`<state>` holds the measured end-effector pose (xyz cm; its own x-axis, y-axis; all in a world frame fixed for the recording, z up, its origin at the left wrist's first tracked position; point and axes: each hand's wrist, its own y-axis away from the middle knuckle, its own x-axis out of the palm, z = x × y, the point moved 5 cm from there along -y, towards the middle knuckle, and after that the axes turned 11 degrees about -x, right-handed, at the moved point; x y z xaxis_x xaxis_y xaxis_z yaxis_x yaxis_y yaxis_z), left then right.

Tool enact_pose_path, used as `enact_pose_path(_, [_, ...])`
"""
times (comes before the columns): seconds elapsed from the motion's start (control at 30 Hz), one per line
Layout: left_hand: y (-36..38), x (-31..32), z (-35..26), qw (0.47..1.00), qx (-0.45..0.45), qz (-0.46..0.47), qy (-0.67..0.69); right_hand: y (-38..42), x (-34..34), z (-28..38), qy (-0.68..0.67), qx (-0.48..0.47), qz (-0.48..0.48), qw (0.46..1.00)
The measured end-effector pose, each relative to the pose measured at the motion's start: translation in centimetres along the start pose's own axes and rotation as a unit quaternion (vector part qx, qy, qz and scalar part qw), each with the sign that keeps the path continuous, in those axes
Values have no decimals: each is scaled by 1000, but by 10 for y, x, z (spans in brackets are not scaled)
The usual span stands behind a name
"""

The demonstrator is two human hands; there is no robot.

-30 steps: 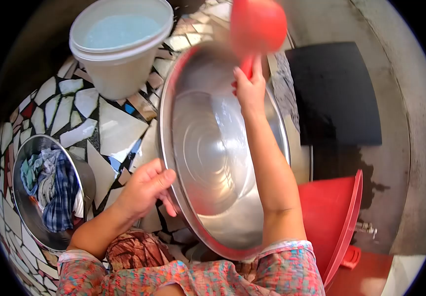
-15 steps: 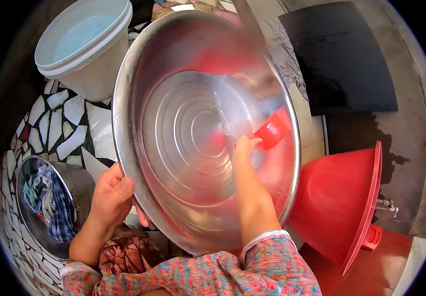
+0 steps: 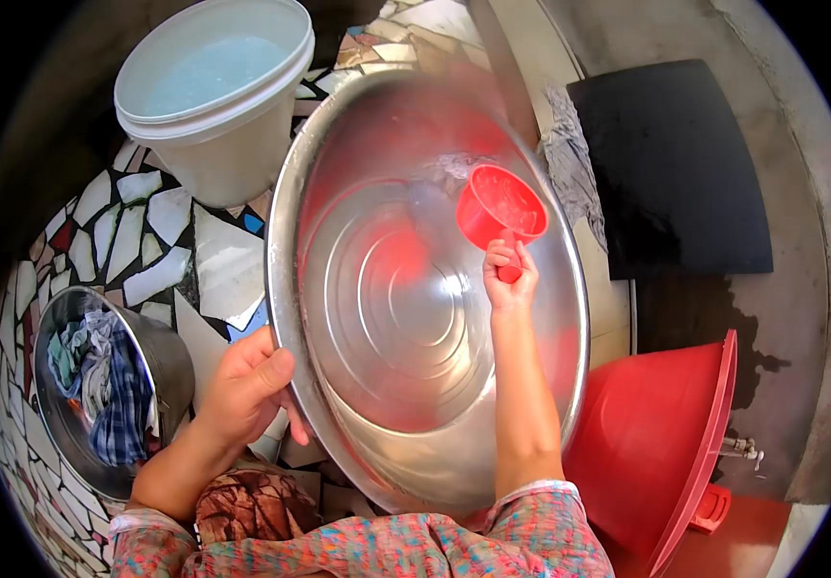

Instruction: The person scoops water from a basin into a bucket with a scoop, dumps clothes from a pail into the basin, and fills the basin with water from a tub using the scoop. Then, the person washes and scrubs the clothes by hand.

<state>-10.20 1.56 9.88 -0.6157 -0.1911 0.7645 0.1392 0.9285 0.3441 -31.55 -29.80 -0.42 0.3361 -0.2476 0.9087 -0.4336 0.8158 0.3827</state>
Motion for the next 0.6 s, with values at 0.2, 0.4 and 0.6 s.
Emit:
enact_pose_path(0.2, [1,1,-1,1000,0,18,23,39,148,-53,110,66,83,988])
enact_pose_path(0.4, [1,5,1,999,-11,28,29,65,262,-144,250,106,162,949])
enact_pose_path(0.6, [-1,1,3,999,-4,35,26,41,307,-216,508,26,200,837])
